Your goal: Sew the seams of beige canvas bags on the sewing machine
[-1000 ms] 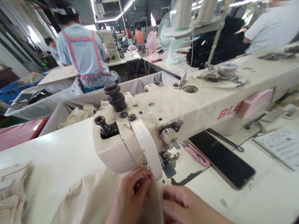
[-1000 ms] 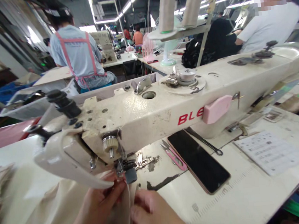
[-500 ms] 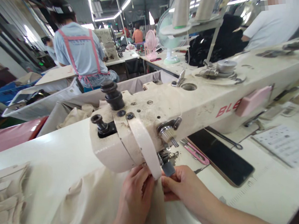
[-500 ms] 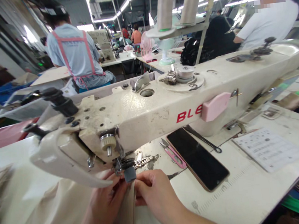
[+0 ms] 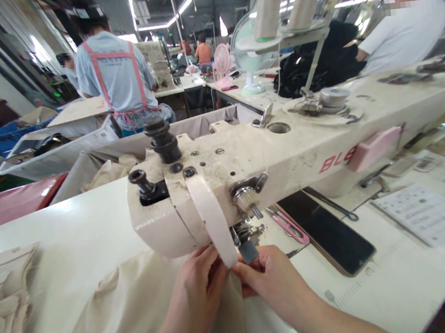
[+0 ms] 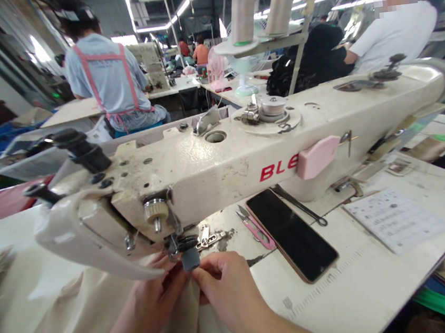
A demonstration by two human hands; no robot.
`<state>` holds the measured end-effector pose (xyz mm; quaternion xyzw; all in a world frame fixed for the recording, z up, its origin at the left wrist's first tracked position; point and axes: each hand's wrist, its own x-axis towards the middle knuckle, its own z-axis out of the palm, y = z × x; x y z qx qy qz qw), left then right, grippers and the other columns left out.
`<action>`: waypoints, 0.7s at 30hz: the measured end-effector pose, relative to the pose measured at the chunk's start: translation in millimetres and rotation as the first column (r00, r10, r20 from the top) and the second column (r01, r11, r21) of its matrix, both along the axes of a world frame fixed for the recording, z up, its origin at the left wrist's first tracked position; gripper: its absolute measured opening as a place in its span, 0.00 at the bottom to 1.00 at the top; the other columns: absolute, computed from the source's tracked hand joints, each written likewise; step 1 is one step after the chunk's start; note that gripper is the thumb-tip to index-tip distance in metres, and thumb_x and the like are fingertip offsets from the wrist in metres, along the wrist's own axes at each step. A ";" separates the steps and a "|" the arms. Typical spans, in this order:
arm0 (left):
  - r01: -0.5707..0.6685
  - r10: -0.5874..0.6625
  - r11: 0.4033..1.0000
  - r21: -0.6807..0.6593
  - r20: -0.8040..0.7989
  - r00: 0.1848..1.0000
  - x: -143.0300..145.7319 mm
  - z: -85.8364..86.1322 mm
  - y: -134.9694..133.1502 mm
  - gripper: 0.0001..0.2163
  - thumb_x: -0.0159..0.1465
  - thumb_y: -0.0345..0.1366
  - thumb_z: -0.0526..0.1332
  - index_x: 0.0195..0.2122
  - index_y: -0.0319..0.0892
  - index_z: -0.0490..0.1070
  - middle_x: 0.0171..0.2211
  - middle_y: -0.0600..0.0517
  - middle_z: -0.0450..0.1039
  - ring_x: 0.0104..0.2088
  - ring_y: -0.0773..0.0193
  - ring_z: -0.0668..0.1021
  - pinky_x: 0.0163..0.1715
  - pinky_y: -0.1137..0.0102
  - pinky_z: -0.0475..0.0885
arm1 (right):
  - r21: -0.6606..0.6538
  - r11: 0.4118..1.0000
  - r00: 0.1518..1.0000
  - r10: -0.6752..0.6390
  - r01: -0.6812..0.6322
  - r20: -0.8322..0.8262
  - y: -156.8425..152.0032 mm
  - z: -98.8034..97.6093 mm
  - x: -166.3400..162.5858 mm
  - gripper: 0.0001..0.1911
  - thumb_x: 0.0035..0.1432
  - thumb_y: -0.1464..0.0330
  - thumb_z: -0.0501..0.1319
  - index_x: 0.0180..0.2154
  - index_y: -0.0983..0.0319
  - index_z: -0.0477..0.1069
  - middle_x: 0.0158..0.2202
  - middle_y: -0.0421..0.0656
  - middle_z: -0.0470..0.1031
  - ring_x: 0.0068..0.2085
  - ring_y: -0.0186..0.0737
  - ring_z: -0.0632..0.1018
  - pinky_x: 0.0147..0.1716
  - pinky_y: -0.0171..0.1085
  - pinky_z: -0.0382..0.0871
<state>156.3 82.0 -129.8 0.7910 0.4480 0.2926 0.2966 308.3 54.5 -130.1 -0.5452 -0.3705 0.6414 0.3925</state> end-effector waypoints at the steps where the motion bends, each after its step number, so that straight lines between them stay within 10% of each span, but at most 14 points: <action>1: 0.042 -0.042 0.998 -0.054 -0.008 0.999 -2.0 0.8 1.8 0.07 0.63 0.30 0.55 0.31 0.42 0.70 0.30 0.51 0.74 0.32 0.62 0.76 0.32 0.73 0.68 | 0.003 1.000 1.000 0.002 -0.002 0.008 0.3 -0.3 0.1 0.10 0.47 0.63 0.63 0.20 0.61 0.69 0.18 0.35 0.67 0.22 0.34 0.71 0.28 0.38 0.73; 8: 0.026 -0.033 0.981 -0.190 -0.034 0.999 -10.4 -5.8 10.5 0.05 0.61 0.32 0.56 0.29 0.41 0.69 0.24 0.54 0.71 0.26 0.65 0.73 0.26 0.75 0.66 | 0.032 0.999 0.999 0.001 -0.002 0.045 -7.2 -6.7 -6.0 0.08 0.49 0.65 0.61 0.33 0.62 0.71 0.24 0.38 0.73 0.25 0.40 0.76 0.27 0.39 0.74; 12: -0.163 0.150 0.964 -0.212 -0.075 0.986 -8.4 -10.1 7.7 0.07 0.58 0.31 0.55 0.23 0.42 0.65 0.17 0.56 0.65 0.19 0.67 0.70 0.19 0.76 0.63 | 0.162 0.979 0.968 0.079 -0.120 0.240 -22.7 -7.0 -12.5 0.26 0.46 0.74 0.60 0.51 0.62 0.68 0.25 0.39 0.75 0.26 0.42 0.78 0.24 0.35 0.69; 21: -0.347 0.297 0.841 -0.416 -0.181 0.938 5.0 6.2 13.1 0.08 0.57 0.28 0.55 0.21 0.42 0.63 0.06 0.62 0.58 0.06 0.71 0.62 0.04 0.81 0.53 | 0.182 0.914 0.866 0.260 -0.364 0.426 -6.4 0.5 4.4 0.13 0.47 0.76 0.58 0.34 0.63 0.78 0.23 0.39 0.74 0.24 0.37 0.75 0.22 0.31 0.62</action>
